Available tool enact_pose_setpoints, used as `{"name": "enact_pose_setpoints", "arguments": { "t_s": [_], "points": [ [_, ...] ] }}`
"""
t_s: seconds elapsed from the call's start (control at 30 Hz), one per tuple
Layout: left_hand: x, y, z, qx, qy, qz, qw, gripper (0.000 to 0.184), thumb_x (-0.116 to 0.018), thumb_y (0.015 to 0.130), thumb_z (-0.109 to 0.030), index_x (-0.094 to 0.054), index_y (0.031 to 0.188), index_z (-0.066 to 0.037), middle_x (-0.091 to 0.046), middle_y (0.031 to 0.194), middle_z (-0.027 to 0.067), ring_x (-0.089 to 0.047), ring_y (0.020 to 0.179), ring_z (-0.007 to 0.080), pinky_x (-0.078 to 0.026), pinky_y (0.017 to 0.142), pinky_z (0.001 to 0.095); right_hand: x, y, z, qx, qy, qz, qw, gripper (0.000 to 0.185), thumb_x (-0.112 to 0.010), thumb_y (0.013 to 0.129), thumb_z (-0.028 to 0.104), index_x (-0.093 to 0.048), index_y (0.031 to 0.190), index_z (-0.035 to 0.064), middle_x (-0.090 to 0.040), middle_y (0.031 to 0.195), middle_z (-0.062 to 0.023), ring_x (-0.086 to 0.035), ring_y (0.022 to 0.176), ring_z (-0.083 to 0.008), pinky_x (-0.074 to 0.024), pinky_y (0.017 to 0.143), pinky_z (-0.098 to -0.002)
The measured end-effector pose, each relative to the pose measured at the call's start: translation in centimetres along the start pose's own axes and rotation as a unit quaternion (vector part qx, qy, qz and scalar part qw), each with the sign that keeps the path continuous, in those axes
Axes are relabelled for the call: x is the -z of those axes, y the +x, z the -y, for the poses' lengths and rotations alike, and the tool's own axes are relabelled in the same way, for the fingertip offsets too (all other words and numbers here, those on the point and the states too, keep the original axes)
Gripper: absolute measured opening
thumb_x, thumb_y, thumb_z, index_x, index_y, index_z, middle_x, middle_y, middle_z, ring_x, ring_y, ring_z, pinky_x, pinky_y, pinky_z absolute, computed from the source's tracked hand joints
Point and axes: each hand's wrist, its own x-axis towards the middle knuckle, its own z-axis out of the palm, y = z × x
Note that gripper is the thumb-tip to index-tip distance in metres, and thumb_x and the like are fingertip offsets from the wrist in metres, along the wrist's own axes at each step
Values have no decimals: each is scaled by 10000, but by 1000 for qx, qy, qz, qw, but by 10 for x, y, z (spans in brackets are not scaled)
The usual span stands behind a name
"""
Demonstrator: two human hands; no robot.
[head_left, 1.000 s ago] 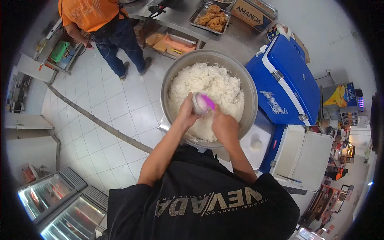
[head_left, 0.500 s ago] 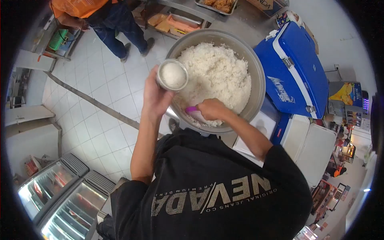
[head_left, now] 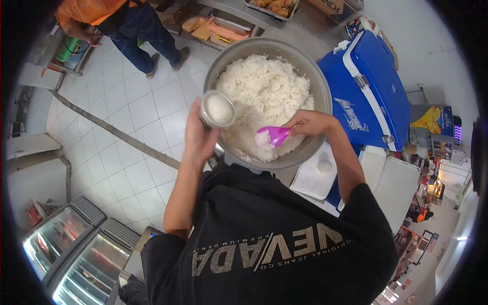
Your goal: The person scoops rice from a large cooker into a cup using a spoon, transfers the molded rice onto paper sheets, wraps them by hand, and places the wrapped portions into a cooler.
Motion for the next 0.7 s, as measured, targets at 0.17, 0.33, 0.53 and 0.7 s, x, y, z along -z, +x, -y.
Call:
{"name": "enact_pose_setpoints", "arguments": {
  "t_s": [0.17, 0.33, 0.53, 0.7],
  "points": [
    [-17, 12, 48, 27, 21, -48, 998, 439, -374, 1064, -411, -534, 1292, -72, -614, 1251, 105, -596, 1178, 226, -462, 1036, 413, -50, -1, 77, -21, -124, -358, 925, 338, -566, 994, 144, -647, 1298, 22, -729, 796, -102, -630, 630, -158, -516, 608, -328],
    [-10, 46, 86, 87, 35, -45, 995, 382, -377, 1035, -424, -606, 1093, -124, -664, 1037, 55, -635, 993, 203, -495, 934, 401, -142, 64, 63, -147, -418, -481, 757, 370, -444, 1017, 189, -635, 1321, 100, -656, 624, -144, -634, 495, -323, -489, 465, -466],
    [-22, 56, 82, 52, 37, 5, 998, 422, -383, 1026, -408, -609, 1189, -91, -673, 1094, 63, -644, 1035, 199, -521, 911, 383, -108, 20, 57, -101, -119, -616, 772, 310, -490, 1031, 202, -671, 1239, 61, -587, 579, -87, -549, 491, -197, -441, 490, -382],
    [-31, 60, 88, 2, 66, 42, 997, 399, -388, 1030, -357, -606, 1179, -58, -672, 1085, 72, -660, 985, 199, -531, 892, 365, -120, 54, 23, -5, 42, -578, 815, 329, -505, 1030, 269, -682, 1100, 1, -643, 809, -289, -658, 800, -458, -492, 716, -495]
  ]
}}
